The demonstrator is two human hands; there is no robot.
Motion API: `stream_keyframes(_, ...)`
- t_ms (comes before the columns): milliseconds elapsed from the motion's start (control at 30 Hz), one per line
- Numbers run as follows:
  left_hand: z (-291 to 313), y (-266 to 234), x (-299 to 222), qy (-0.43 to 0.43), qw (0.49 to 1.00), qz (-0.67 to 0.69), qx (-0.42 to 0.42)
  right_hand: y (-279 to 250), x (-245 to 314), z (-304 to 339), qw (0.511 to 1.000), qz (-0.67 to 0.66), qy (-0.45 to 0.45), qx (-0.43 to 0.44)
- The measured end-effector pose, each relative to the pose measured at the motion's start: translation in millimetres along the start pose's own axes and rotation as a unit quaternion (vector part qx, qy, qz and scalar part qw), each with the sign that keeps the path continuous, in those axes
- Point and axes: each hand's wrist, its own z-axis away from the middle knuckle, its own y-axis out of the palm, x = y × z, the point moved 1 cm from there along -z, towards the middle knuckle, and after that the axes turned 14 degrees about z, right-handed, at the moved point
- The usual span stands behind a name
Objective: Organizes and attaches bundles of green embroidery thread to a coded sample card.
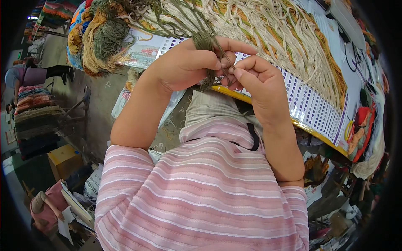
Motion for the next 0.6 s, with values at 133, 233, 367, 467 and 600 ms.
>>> stream_keyframes(133,-1.0,1.4,-0.5,0.007,0.999,-0.032,-0.005,1.4,4.1,0.4,0.999,-0.034,0.013,-0.002)
stream_keyframes(233,-0.5,-2.6,-0.2,0.015,0.999,-0.052,-0.002,3.6,8.8,0.7,0.999,0.008,0.045,0.018)
stream_keyframes(367,-1.3,-5.4,-2.0,0.020,0.996,-0.088,0.019,2.4,6.1,0.3,0.998,0.033,0.042,0.015)
stream_keyframes(467,-1.2,-1.5,-3.6,0.021,0.995,-0.098,0.010,0.7,5.6,-0.9,0.999,0.043,0.020,0.013)
stream_keyframes(600,-1.7,-0.9,-3.9,0.018,0.995,-0.098,-0.004,-0.9,5.6,-1.5,0.999,0.046,-0.007,-0.005)
